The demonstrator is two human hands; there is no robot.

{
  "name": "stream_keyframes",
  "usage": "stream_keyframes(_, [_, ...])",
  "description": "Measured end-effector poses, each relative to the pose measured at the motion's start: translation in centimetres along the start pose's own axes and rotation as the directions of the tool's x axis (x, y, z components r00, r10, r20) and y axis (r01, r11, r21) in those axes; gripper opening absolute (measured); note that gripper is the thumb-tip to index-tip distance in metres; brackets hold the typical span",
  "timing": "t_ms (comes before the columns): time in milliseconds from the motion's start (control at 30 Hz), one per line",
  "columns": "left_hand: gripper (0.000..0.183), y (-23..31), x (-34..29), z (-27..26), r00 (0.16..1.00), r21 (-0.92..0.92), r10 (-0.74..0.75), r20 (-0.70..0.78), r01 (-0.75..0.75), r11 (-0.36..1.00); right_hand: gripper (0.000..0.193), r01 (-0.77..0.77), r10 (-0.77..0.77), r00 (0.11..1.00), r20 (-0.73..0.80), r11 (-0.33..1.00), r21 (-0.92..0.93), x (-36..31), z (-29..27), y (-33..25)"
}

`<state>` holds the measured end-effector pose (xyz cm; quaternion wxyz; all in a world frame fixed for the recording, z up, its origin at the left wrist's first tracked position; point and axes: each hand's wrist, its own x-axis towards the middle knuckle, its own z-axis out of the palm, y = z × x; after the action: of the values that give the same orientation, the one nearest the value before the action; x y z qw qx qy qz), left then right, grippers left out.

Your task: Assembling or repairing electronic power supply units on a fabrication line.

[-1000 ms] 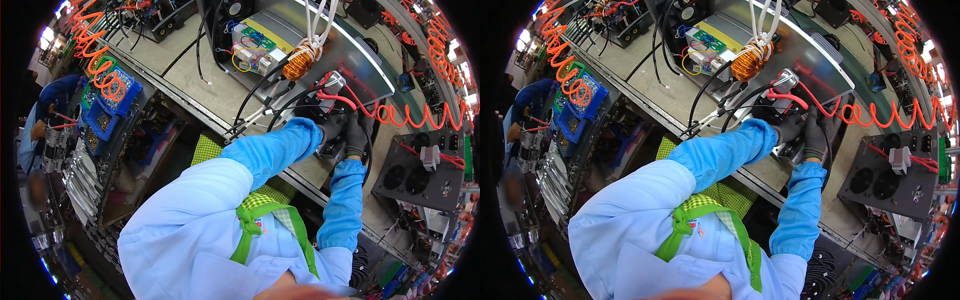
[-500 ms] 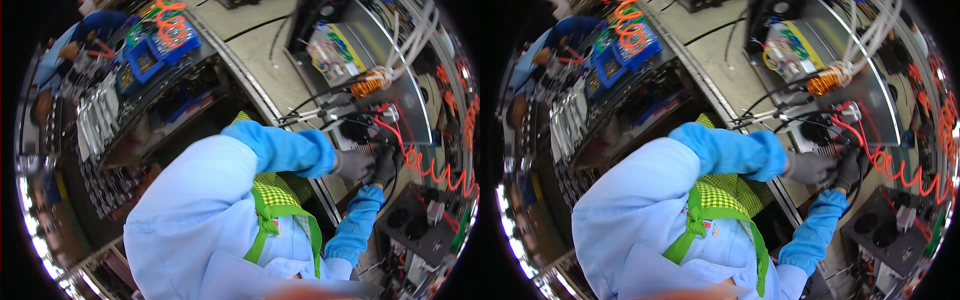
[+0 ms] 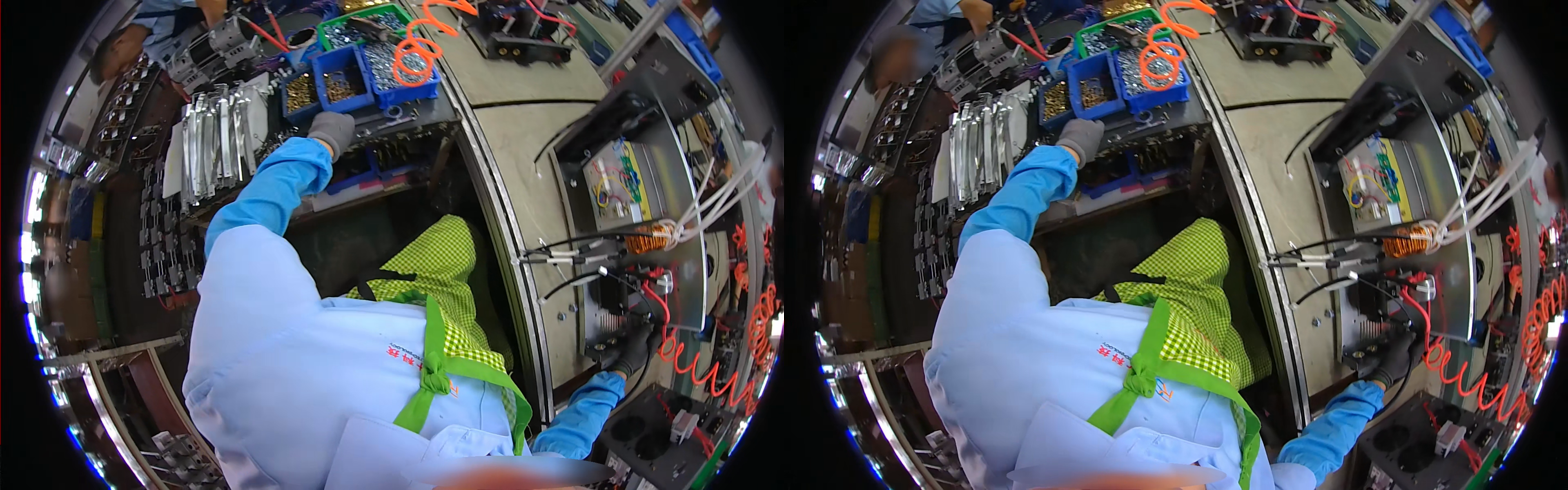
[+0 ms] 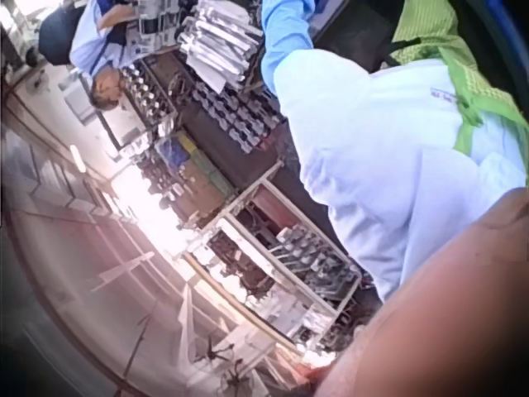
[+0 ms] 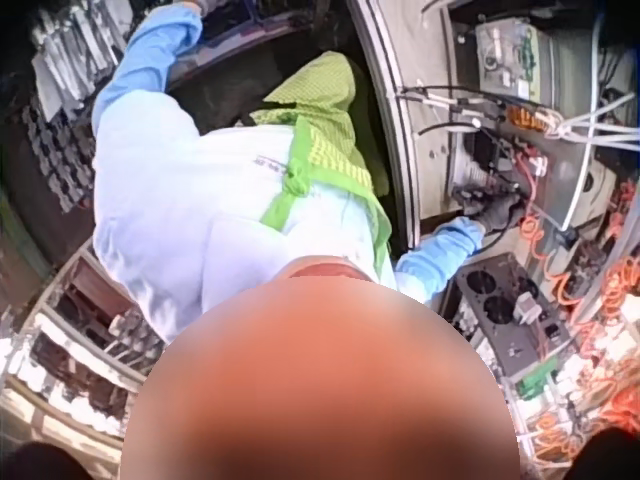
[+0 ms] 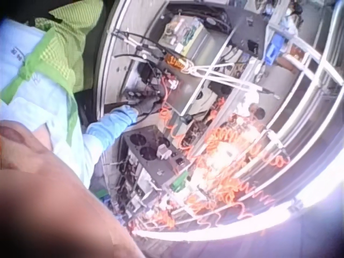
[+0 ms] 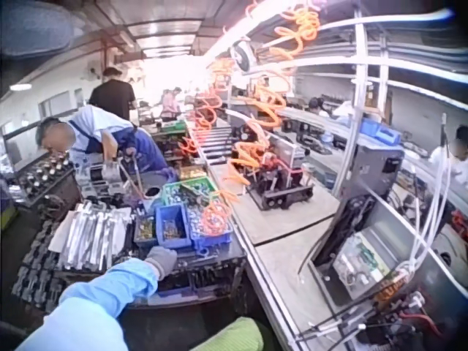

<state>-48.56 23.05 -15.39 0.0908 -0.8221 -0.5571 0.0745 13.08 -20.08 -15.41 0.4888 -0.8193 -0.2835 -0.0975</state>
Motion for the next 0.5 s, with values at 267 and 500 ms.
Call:
stream_keyframes(267, [0.024, -2.2, -0.4, -0.5, 0.997, -0.064, 0.037, 0.060, -0.033, 0.997, 0.031, -0.141, 0.130, 0.989, 0.068, 0.971, 0.195, 0.7, 0.5, 0.3])
stream_keyframes(500, [0.026, -3.3, -3.3, -0.1, 0.955, -0.166, 0.003, -0.297, -0.054, 0.985, 0.031, -0.011, 0.011, 1.000, 0.000, 1.000, -0.020, 0.6, -0.7, 2.3])
